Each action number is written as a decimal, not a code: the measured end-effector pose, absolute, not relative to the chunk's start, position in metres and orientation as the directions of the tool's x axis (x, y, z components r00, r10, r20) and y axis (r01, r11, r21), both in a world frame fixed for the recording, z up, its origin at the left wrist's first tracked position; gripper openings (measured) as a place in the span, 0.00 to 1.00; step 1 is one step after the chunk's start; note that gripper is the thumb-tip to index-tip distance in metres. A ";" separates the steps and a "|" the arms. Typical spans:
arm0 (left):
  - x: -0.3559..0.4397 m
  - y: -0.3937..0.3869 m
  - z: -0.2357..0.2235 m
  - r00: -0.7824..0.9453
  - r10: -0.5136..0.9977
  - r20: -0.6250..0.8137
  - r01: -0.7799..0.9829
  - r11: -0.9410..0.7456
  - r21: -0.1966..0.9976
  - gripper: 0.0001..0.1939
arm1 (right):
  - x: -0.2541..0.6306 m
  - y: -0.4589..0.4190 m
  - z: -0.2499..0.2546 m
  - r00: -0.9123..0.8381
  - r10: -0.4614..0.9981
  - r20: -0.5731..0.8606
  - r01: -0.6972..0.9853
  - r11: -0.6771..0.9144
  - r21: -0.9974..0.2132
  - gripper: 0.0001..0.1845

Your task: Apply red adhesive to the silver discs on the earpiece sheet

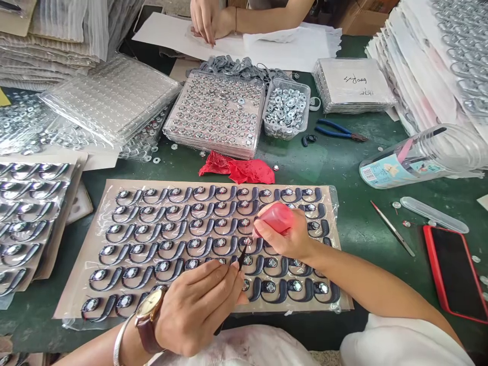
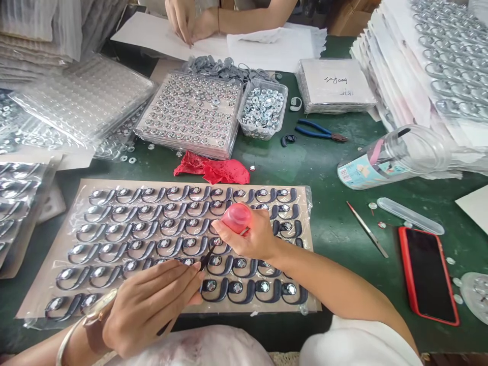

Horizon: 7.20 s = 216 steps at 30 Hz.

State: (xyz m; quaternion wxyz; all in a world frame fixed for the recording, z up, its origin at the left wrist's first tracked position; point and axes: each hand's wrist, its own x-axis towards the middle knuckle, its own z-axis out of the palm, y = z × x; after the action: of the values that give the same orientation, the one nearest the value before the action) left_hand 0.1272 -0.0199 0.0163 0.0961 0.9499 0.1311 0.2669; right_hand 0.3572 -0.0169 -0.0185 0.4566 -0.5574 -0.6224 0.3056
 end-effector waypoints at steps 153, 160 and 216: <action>0.104 -0.089 0.018 0.839 0.265 0.475 0.186 -0.960 0.207 0.07 | 0.333 -0.085 -0.017 -0.020 0.953 0.303 0.342 0.292 -0.893 0.10; 0.102 -0.089 0.020 0.841 0.273 0.468 0.187 -0.957 0.223 0.06 | 0.333 -0.081 -0.015 -0.041 0.974 0.222 0.392 0.220 -0.893 0.13; 0.103 -0.058 0.026 0.711 0.566 0.417 0.236 -0.751 0.617 0.08 | 0.334 -0.085 -0.017 -0.161 0.916 0.366 0.363 0.400 -0.842 0.11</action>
State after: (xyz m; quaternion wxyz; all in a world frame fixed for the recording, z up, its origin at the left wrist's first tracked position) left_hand 0.1035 -0.0577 0.0260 0.2704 0.8846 0.2266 0.3052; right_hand 0.3339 -0.0853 -0.0172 0.4588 -0.4570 -0.6996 0.3018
